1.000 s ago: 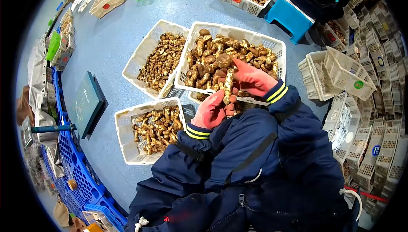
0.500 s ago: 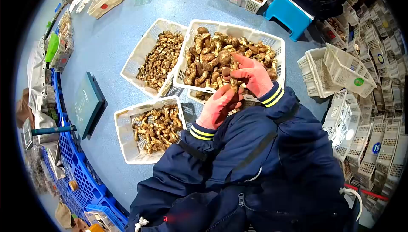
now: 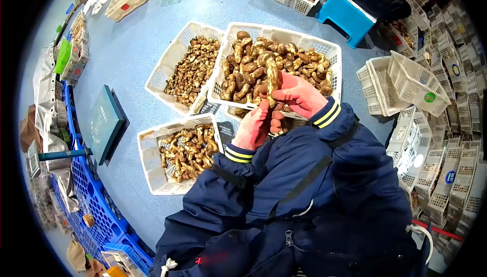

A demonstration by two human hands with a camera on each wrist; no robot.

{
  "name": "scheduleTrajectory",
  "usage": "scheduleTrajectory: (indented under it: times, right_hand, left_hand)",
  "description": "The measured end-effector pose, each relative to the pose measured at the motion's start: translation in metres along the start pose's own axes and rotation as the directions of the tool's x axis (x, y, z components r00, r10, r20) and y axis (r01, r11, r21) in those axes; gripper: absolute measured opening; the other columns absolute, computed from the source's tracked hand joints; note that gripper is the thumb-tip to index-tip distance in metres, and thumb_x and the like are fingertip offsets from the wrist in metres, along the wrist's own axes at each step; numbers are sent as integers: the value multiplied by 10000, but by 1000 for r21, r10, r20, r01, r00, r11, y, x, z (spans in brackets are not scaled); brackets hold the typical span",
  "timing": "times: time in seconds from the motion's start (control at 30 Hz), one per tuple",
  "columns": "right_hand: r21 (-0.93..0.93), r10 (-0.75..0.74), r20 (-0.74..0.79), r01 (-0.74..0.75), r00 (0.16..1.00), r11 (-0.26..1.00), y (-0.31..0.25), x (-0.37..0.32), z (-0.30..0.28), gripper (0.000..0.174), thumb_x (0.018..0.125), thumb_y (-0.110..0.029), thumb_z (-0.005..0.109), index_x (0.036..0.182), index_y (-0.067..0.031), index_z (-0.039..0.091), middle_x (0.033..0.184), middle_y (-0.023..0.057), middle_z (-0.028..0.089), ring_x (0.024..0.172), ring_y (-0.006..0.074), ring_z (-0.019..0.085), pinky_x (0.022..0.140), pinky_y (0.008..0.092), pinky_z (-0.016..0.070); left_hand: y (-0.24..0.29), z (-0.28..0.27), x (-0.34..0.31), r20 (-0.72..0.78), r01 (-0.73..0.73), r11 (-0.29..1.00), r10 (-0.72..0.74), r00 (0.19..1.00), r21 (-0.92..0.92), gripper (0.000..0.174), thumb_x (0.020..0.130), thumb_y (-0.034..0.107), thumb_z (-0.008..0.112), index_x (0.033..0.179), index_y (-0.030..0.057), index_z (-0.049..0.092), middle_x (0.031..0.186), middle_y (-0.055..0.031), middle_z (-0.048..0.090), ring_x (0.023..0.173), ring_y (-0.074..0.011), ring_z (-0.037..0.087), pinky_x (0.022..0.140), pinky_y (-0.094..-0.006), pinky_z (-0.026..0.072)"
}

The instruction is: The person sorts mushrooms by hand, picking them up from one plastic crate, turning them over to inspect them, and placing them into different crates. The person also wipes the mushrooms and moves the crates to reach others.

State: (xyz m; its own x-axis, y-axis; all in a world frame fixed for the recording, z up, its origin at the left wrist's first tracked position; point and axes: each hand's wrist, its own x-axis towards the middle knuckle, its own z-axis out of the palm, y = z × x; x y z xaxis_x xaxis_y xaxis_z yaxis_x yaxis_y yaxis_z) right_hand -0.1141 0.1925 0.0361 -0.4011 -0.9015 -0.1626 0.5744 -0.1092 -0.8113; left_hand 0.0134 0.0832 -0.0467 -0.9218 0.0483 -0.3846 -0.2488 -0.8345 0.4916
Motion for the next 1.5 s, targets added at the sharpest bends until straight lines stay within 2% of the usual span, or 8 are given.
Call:
scheduleTrajectory:
  times: [0.33, 0.5, 0.8, 1.0, 1.2, 1.23, 1.37, 1.5]
  right_hand:
    - [-130, -74, -132, 57, 988, 990, 11, 3, -17, 593, 730, 20, 582, 1283, 55, 371, 1031, 138, 595, 931, 181, 575, 804, 277, 457]
    - [-880, -351, -145, 41, 925, 474, 20, 4, -9, 588, 741, 10, 504, 1309, 29, 355, 1184, 162, 538, 1133, 229, 500, 887, 291, 433]
    - [-939, -322, 341, 336, 883, -75, 22, -5, 9, 462, 747, -188, 610, 1180, -63, 509, 1037, 144, 595, 932, 290, 580, 786, 353, 462]
    - [-870, -352, -134, 60, 926, 490, -16, -10, 5, 300, 831, -149, 553, 1100, -17, 573, 984, 146, 628, 894, 207, 612, 764, 289, 469]
    - [-946, -462, -102, 57, 881, 318, -50, -16, -66, 354, 840, -275, 547, 1105, -42, 576, 942, 110, 641, 858, 177, 591, 780, 298, 450]
    - [-810, -336, -341, -93, 878, 579, -69, -34, -50, 365, 840, -278, 553, 1110, -33, 569, 896, 84, 647, 833, 159, 576, 767, 293, 450]
    - [-712, -481, -482, -7, 732, 702, -109, -97, -188, 408, 832, -218, 600, 1202, -64, 527, 965, 34, 637, 770, 87, 563, 633, 197, 456]
    - [-724, -759, -614, -537, 215, 433, -166, -220, -281, 524, 742, -361, 606, 1152, -37, 559, 1053, 128, 625, 939, 205, 604, 813, 293, 460]
  left_hand:
    - [2, -4, 0, -76, -110, 990, 116, 990, 84, 460, 864, 297, 571, 1215, 22, 458, 1017, -93, 586, 853, -188, 594, 725, -302, 500]
    - [16, 20, 1, -107, -262, 885, 325, 940, 385, 502, 909, 379, 487, 1266, 38, 396, 1168, -93, 518, 1060, -173, 521, 850, -295, 433]
    - [14, 14, 8, -282, -425, 905, 412, 867, 16, 188, 885, 169, 546, 1024, 44, 565, 886, -18, 587, 788, -115, 545, 670, -231, 417]
    - [23, 4, -2, -90, -407, 913, 403, 911, -37, 407, 908, 212, 513, 1188, -72, 431, 1119, -187, 530, 1013, -280, 545, 843, -388, 454]
    - [29, -8, -12, 30, -422, 894, 422, 906, 150, 380, 914, 235, 493, 1151, -62, 481, 1113, -153, 545, 1008, -253, 550, 833, -395, 472]
    - [35, -11, -22, 6, -368, 928, 368, 930, 62, 377, 915, 239, 491, 1158, -49, 485, 1123, -146, 543, 1019, -237, 539, 868, -401, 448]
    - [38, -42, -25, -73, -321, 939, 331, 941, 124, 380, 915, 266, 491, 1214, 32, 475, 1204, -113, 519, 1027, -226, 526, 890, -384, 422]
    - [39, -58, -21, -73, -264, 961, 270, 960, 79, 346, 939, 310, 422, 1167, 67, 512, 1202, -91, 526, 1105, -222, 491, 942, -382, 383]
